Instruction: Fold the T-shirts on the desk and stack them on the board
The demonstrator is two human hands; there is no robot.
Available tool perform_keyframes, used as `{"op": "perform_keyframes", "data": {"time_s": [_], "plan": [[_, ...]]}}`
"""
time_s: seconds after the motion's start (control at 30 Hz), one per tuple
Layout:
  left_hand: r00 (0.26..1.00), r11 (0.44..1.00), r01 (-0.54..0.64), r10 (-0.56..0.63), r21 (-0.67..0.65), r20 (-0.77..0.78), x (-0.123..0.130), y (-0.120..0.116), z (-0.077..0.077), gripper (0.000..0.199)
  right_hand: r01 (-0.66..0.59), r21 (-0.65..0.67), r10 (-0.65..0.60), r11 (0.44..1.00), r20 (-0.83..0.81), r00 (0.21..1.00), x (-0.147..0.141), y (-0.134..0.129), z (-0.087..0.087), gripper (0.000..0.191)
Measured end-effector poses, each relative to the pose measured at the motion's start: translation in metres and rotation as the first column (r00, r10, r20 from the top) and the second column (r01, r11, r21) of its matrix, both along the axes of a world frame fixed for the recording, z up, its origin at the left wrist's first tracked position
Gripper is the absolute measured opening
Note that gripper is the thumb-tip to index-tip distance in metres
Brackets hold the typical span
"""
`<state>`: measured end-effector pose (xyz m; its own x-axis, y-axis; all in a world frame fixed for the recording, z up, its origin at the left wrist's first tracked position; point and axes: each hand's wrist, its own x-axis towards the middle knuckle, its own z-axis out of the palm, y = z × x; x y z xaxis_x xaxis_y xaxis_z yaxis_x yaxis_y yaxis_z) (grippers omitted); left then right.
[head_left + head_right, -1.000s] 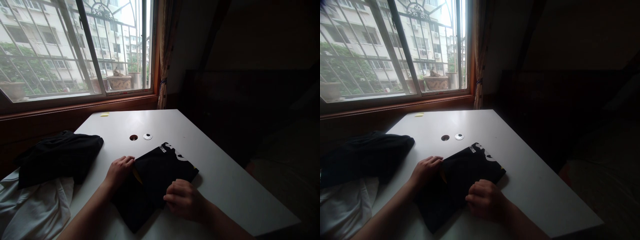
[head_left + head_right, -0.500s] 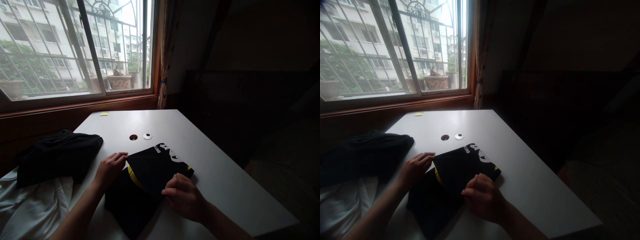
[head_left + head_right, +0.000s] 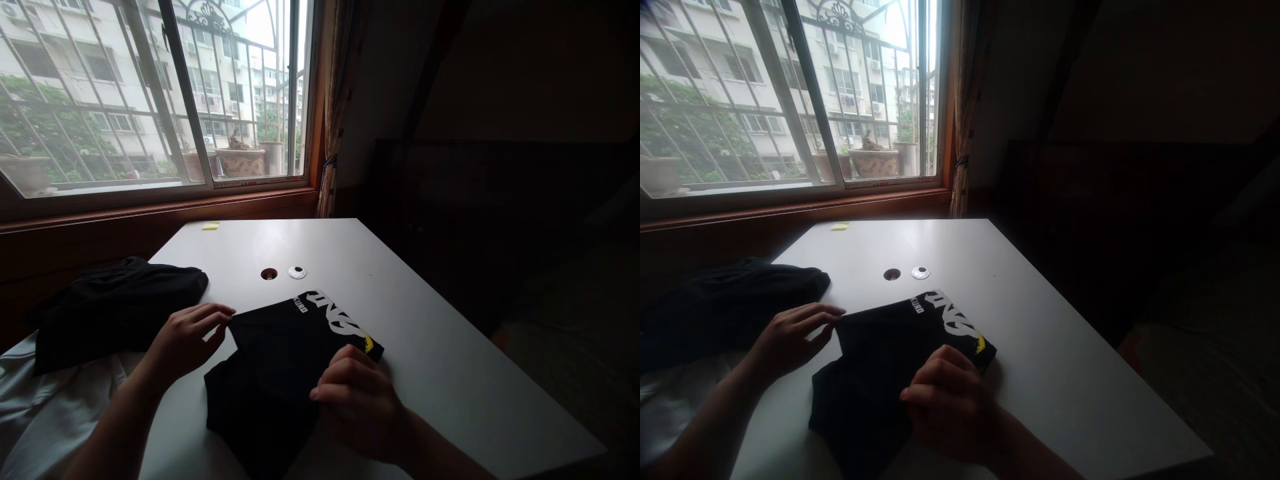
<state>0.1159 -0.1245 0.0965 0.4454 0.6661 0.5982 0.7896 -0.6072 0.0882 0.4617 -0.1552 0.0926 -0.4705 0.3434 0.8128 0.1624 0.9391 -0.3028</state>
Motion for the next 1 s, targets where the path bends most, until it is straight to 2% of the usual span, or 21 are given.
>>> {"op": "perform_keyframes", "data": {"time_s": [0.1, 0.2, 0.27, 0.33, 0.4, 0.5, 0.57, 0.67, 0.77, 0.87, 1.0], "plan": [[0.998, 0.996, 0.042, -0.039, -0.074, 0.042, -0.018, -0.011, 0.011, 0.022, -0.067, 0.006, 0.067, 0.998, 0.022, 0.998, -0.006, -0.007, -0.005, 0.028], [0.989, 0.993, 0.028, -0.011, -0.117, 0.147, -0.028, -0.017, 0.014, 0.024, -0.144, 0.016, 0.142, 0.989, 0.093, 0.986, -0.013, -0.011, -0.015, 0.022], [0.979, 0.988, 0.024, 0.007, -0.152, 0.202, -0.028, -0.017, 0.012, 0.022, -0.190, 0.024, 0.183, 0.981, 0.182, 0.966, -0.016, -0.013, -0.019, 0.017], [0.980, 0.964, 0.026, 0.028, -0.264, 0.197, -0.022, -0.015, 0.009, 0.019, -0.209, 0.031, 0.194, 0.977, 0.267, 0.944, -0.017, -0.014, -0.021, 0.014], [0.989, 0.888, 0.030, 0.041, -0.459, 0.144, -0.012, -0.012, 0.007, 0.017, -0.218, 0.029, 0.197, 0.976, 0.326, 0.925, -0.016, -0.015, -0.020, 0.012], [0.998, 0.705, 0.012, 0.037, -0.709, 0.054, 0.002, -0.008, 0.002, 0.021, -0.246, 0.016, 0.222, 0.969, 0.380, 0.898, -0.013, -0.014, -0.020, 0.010], [0.999, 0.629, -0.036, 0.054, -0.777, -0.003, 0.007, -0.007, -0.001, 0.028, -0.274, 0.003, 0.249, 0.962, 0.408, 0.878, -0.011, -0.014, -0.021, 0.010], [0.992, 0.561, -0.118, 0.101, -0.819, -0.074, 0.007, -0.006, -0.008, 0.034, -0.289, 0.004, 0.260, 0.957, 0.425, 0.867, -0.009, -0.014, -0.024, 0.010], [0.988, 0.492, -0.141, 0.118, -0.859, -0.095, 0.006, -0.007, -0.012, 0.037, -0.270, 0.003, 0.245, 0.963, 0.412, 0.878, -0.010, -0.015, -0.028, 0.009], [0.992, 0.483, -0.118, 0.104, -0.868, -0.077, 0.010, -0.007, -0.014, 0.037, -0.260, -0.013, 0.244, 0.966, 0.392, 0.887, -0.011, -0.016, -0.029, 0.009], [1.000, 0.545, 0.016, -0.014, -0.838, 0.009, 0.019, -0.006, -0.014, 0.036, -0.255, -0.007, 0.240, 0.967, 0.369, 0.898, -0.012, -0.017, -0.028, 0.009]]}}
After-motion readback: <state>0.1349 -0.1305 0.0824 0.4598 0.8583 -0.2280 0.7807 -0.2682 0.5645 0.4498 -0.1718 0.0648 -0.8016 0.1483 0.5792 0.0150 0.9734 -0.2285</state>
